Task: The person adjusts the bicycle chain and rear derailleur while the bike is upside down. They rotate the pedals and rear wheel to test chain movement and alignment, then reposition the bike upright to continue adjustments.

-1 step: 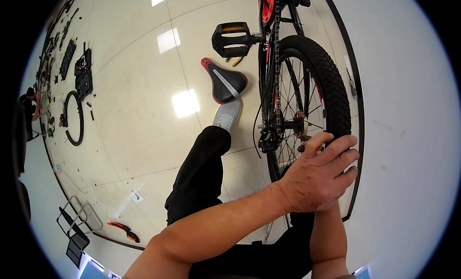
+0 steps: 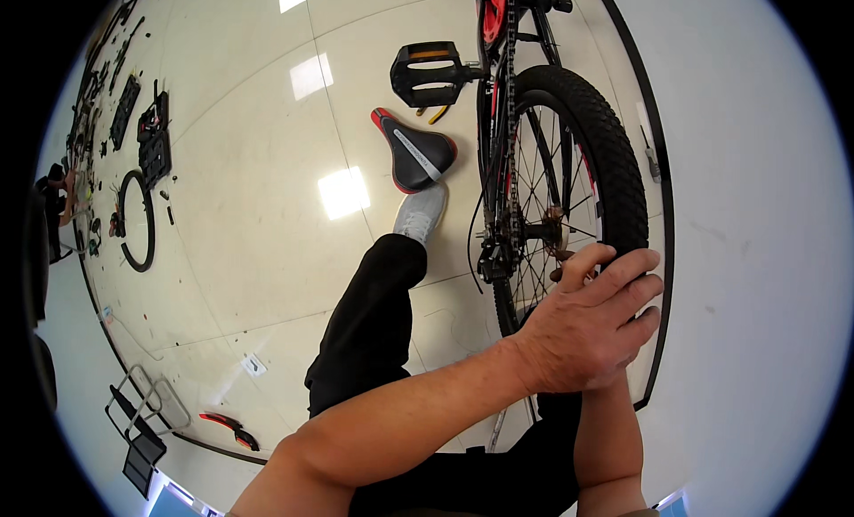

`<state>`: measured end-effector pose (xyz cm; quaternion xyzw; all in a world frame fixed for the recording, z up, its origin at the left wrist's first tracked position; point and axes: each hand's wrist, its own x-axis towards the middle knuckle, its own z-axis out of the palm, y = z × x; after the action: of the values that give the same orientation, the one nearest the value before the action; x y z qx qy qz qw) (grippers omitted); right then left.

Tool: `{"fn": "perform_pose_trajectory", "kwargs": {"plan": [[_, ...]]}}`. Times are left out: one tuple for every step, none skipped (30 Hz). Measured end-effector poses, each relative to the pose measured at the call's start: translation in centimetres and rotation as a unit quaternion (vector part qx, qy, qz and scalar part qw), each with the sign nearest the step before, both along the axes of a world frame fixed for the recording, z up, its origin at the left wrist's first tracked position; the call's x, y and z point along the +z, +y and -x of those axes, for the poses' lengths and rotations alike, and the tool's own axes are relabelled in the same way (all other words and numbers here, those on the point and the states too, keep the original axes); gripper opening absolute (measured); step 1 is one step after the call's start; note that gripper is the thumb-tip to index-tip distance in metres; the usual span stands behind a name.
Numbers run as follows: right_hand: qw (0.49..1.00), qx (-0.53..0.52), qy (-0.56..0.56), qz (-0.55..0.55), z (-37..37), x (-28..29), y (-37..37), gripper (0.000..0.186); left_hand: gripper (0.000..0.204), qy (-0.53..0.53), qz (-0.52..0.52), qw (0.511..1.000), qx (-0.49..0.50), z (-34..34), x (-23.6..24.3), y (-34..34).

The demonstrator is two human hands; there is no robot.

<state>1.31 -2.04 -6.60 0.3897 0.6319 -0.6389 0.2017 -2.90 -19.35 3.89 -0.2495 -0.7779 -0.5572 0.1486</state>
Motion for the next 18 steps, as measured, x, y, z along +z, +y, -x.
{"fn": "perform_pose_trajectory", "kwargs": {"plan": [[1.0,-0.006,0.002,-0.006,-0.11,0.39,0.45,0.03,0.025,0.001,-0.001,1.0,-0.005,0.1,0.22,0.17],[1.0,-0.013,0.003,-0.011,-0.33,0.69,0.74,0.03,0.025,0.002,-0.002,1.0,-0.01,0.17,0.41,0.29],[1.0,-0.014,0.004,-0.013,-0.33,0.78,0.79,0.03,0.026,0.003,-0.002,1.0,-0.015,0.24,0.58,0.37],[1.0,-0.011,0.005,-0.013,-0.39,0.68,0.6,0.03,0.026,0.002,-0.005,1.0,-0.015,0.24,0.58,0.44],[1.0,-0.012,0.007,-0.017,-0.49,0.75,0.84,0.03,0.027,0.001,-0.007,1.0,-0.014,0.25,0.51,0.43],[1.0,-0.011,0.008,-0.011,-0.48,0.41,0.57,0.03,0.027,-0.001,0.0,1.0,-0.012,0.19,0.27,0.2],[1.0,-0.012,0.009,-0.006,-0.6,0.12,0.5,0.03,0.029,0.004,0.004,1.0,-0.006,0.16,0.15,0.16],[1.0,-0.007,0.009,-0.003,-0.42,-0.16,0.5,0.031,0.029,0.002,0.002,1.0,-0.008,0.11,0.08,0.16],[1.0,-0.015,0.011,-0.011,-0.57,0.5,0.95,0.031,0.03,0.001,-0.01,1.0,-0.015,0.25,0.43,0.14],[1.0,-0.015,0.01,-0.01,-0.63,0.48,1.02,0.031,0.03,-0.001,-0.011,1.0,-0.017,0.24,0.48,0.08],[1.0,-0.015,0.011,-0.008,-0.59,0.35,0.99,0.031,0.031,-0.001,-0.01,1.0,-0.018,0.28,0.55,0.08],[1.0,-0.015,0.012,-0.008,-0.6,0.33,1.04,0.031,0.031,-0.001,-0.009,1.0,-0.019,0.34,0.61,0.08],[1.0,-0.014,0.013,-0.009,-0.6,0.24,1.08,0.031,0.032,-0.002,-0.009,1.0,-0.019,0.33,0.64,0.06],[1.0,-0.014,0.013,-0.009,-0.65,0.34,1.12,0.031,0.032,-0.002,-0.009,1.0,-0.02,0.32,0.67,0.04],[1.0,-0.013,0.015,-0.009,-0.62,0.28,1.08,0.031,0.032,-0.002,-0.01,1.0,-0.02,0.33,0.72,0.03],[1.0,-0.012,0.016,-0.012,-0.53,0.26,1.09,0.032,0.032,-0.001,-0.012,1.0,-0.019,0.39,0.78,0.07],[1.0,-0.012,0.016,-0.013,-0.53,0.27,1.1,0.032,0.033,0.0,-0.011,1.0,-0.023,0.44,0.81,0.03],[1.0,-0.012,0.017,-0.015,-0.54,0.29,1.12,0.032,0.033,0.001,-0.01,1.0,-0.026,0.48,0.81,-0.07]]}}
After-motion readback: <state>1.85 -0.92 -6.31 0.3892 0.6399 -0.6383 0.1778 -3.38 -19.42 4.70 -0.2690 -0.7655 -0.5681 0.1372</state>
